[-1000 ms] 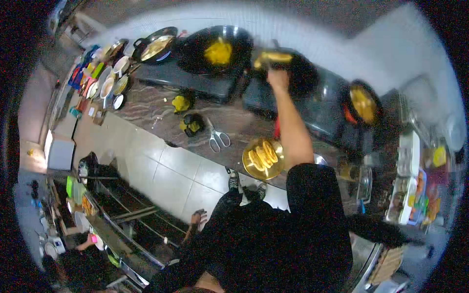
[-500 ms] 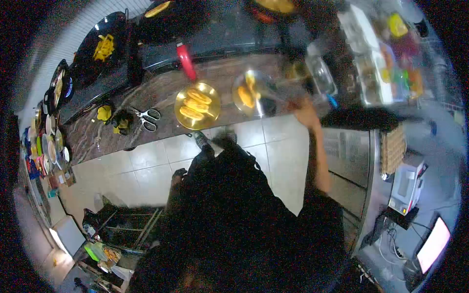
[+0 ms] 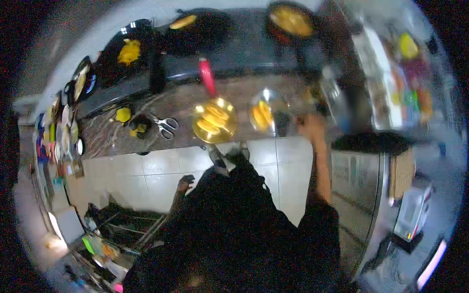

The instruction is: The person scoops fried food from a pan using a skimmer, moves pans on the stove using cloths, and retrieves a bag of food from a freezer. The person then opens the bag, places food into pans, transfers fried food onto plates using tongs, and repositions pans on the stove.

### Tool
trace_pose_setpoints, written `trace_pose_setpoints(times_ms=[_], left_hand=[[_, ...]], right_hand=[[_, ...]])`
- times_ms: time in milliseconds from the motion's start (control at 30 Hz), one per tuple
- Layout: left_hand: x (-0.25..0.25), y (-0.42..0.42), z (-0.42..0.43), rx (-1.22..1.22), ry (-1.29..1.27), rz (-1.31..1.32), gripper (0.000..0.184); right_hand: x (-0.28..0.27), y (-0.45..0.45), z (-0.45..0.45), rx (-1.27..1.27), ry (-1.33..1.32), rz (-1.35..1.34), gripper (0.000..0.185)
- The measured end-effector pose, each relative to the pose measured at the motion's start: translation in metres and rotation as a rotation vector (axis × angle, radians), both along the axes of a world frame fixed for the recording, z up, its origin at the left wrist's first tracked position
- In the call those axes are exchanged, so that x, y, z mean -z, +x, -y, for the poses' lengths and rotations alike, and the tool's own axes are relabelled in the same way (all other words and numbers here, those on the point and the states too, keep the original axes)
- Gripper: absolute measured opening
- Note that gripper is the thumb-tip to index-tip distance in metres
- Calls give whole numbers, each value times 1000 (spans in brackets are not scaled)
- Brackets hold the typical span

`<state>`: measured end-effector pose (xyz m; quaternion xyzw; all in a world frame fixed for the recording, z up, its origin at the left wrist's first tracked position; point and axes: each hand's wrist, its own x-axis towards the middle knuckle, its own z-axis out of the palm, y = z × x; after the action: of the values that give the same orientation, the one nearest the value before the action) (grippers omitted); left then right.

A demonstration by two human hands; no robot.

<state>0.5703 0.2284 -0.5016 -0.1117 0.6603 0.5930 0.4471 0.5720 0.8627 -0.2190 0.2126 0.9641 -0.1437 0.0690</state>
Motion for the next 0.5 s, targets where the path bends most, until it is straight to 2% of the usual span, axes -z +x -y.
trace_pose_setpoints(times_ms=[33,67,133,200,233,267,300,333,367,400,433,467,500], left_hand=[[-18,11,-10,47,-105,-319,25],[2,17,2,71,-135,-392,27],[-35,29,-12,-312,-26,77,30],[16,53,6,-232,-18,2,31],[-1,62,13,-312,244,43,30],[-11,60,3,-127,10,-92,28],[30,75,21,98,-15,-589,27],[11,74,12,22,-162,-241,26],[-8,80,-3,-276,-35,-214,23],[-20,79,-10,-411,-108,-39,24],[-4,89,-5,-317,-133,-233,26],[-37,89,-21,-563,-150,7,29],[-48,95,-25,-645,-133,33,31]], right_hand=[[-29,-21,6,-29,9,-24,38],[-57,-50,15,-102,11,-141,37],[-102,-103,54,-220,3,-356,36],[-118,-178,87,-283,169,-463,37],[-119,-216,106,-345,258,-494,37],[-118,-253,119,-404,347,-530,38],[-104,-299,126,-436,429,-577,37],[-81,-342,133,-467,513,-627,35],[-70,-372,138,-466,556,-621,35],[-63,-400,145,-468,598,-616,35],[-59,-425,153,-472,639,-612,34],[-56,-439,155,-516,701,-662,33],[-53,-454,156,-539,740,-638,33]])
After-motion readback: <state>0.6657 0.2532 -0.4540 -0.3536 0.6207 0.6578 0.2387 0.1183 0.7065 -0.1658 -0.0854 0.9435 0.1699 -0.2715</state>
